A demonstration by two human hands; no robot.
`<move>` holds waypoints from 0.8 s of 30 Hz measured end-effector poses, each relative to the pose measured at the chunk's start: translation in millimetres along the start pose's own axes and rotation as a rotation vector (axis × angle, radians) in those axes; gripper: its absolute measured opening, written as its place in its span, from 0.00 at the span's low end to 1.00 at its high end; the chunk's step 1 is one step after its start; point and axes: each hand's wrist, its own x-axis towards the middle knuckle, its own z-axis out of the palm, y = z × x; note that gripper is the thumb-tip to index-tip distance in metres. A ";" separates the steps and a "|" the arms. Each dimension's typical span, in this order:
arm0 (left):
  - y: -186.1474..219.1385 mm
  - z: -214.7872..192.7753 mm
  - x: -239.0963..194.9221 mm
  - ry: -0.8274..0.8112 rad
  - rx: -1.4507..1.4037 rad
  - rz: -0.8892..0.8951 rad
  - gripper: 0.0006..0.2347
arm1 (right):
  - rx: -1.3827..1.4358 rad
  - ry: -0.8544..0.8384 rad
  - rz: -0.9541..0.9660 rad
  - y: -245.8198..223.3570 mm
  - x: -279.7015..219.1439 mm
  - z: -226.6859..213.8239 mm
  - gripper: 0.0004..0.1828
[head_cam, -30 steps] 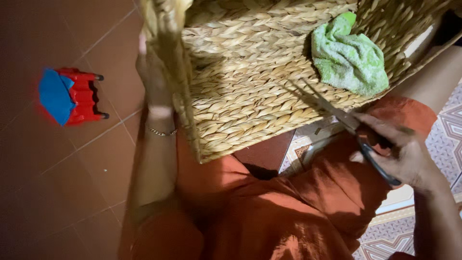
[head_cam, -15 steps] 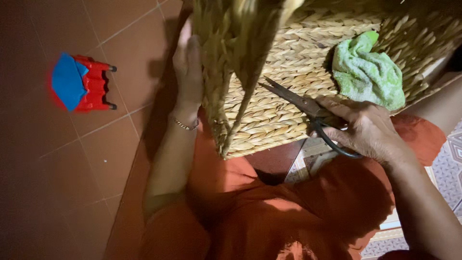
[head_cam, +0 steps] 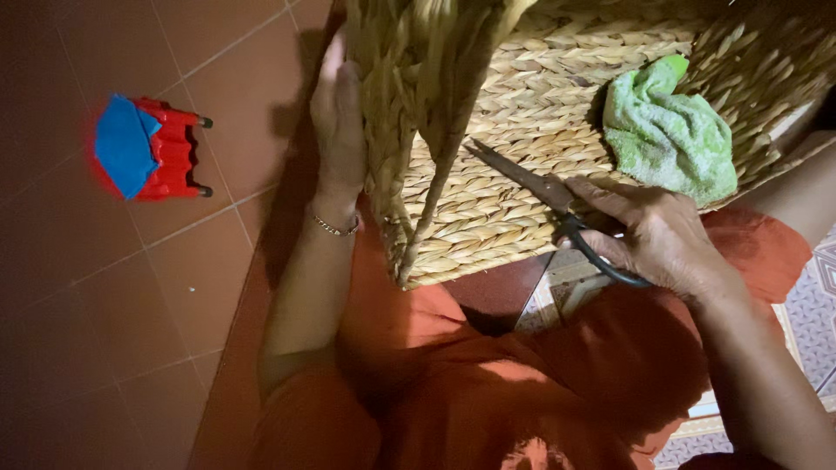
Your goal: The person wipes the exterior and interior surfaces of a woven basket using a green cloth. They rotate the basket to access different sides and trim loose fibers with scissors.
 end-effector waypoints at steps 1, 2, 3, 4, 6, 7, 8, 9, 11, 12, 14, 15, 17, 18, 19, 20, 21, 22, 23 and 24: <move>1.9 -0.3 -1.6 -0.012 -0.019 -0.006 0.29 | 0.078 0.285 -0.194 1.0 -0.8 -0.2 0.37; 3.5 -0.1 -2.8 -0.024 -0.038 -0.012 0.29 | 0.155 0.571 -0.385 2.6 -2.1 -0.3 0.34; 4.7 0.3 -3.0 -0.033 -0.032 -0.004 0.29 | 0.231 0.861 -0.573 4.7 -3.3 -0.6 0.32; 5.6 0.9 -2.6 -0.041 -0.026 0.005 0.29 | 0.190 0.574 -0.388 6.9 -4.5 -1.3 0.34; 5.9 1.2 -0.2 -0.038 -0.020 0.007 0.29 | 0.102 0.011 -0.011 10.6 -4.9 -4.1 0.39; 5.5 1.4 0.4 -0.028 -0.021 -0.002 0.29 | 0.213 0.185 -0.145 12.1 -5.9 -5.4 0.39; 5.0 1.1 0.4 -0.018 -0.022 -0.011 0.29 | 0.325 0.362 -0.275 13.3 -6.3 -6.6 0.38; 4.5 0.8 -0.4 -0.016 -0.028 -0.010 0.28 | 0.439 0.541 -0.401 13.8 -6.4 -7.1 0.38; 4.0 1.0 -1.8 -0.017 -0.040 -0.007 0.28 | 0.277 0.254 -0.168 13.7 -4.8 -7.0 0.42; 4.2 1.3 -2.1 -0.025 -0.044 0.004 0.28 | 0.198 0.114 -0.047 13.3 -3.9 -6.5 0.44; 4.7 2.6 -0.7 -0.039 -0.051 0.028 0.28 | 0.110 0.090 -0.040 13.4 -2.7 -6.2 0.41; 5.3 2.0 -0.4 -0.037 -0.042 0.031 0.28 | 0.067 0.077 -0.041 12.6 -2.1 -5.3 0.40; 6.6 1.5 -0.6 -0.033 -0.024 0.037 0.27 | 0.218 0.266 -0.167 11.5 -1.4 -2.4 0.40; 7.3 1.4 -0.8 -0.035 -0.021 0.025 0.27 | 0.294 0.360 -0.230 11.3 -1.6 -0.7 0.40; 7.8 1.5 -1.1 -0.036 -0.019 0.014 0.27 | 0.335 0.474 -0.346 11.1 -2.1 0.3 0.37; 8.2 1.5 -1.2 -0.038 -0.018 0.003 0.27 | 0.376 0.590 -0.460 11.1 -2.7 1.0 0.35; 8.2 1.5 -1.3 -0.035 -0.003 0.008 0.27 | 0.416 0.706 -0.573 11.4 -3.2 1.4 0.33; 7.9 1.5 -1.2 -0.032 0.012 0.014 0.27 | 0.407 0.636 -0.488 11.9 -3.6 1.5 0.34; 7.4 0.9 -1.6 -0.028 0.028 0.019 0.27 | 0.398 0.565 -0.403 12.1 -3.9 1.3 0.35; 6.5 0.7 -1.8 -0.021 0.026 0.021 0.27 | 0.388 0.494 -0.317 12.4 -4.2 0.8 0.37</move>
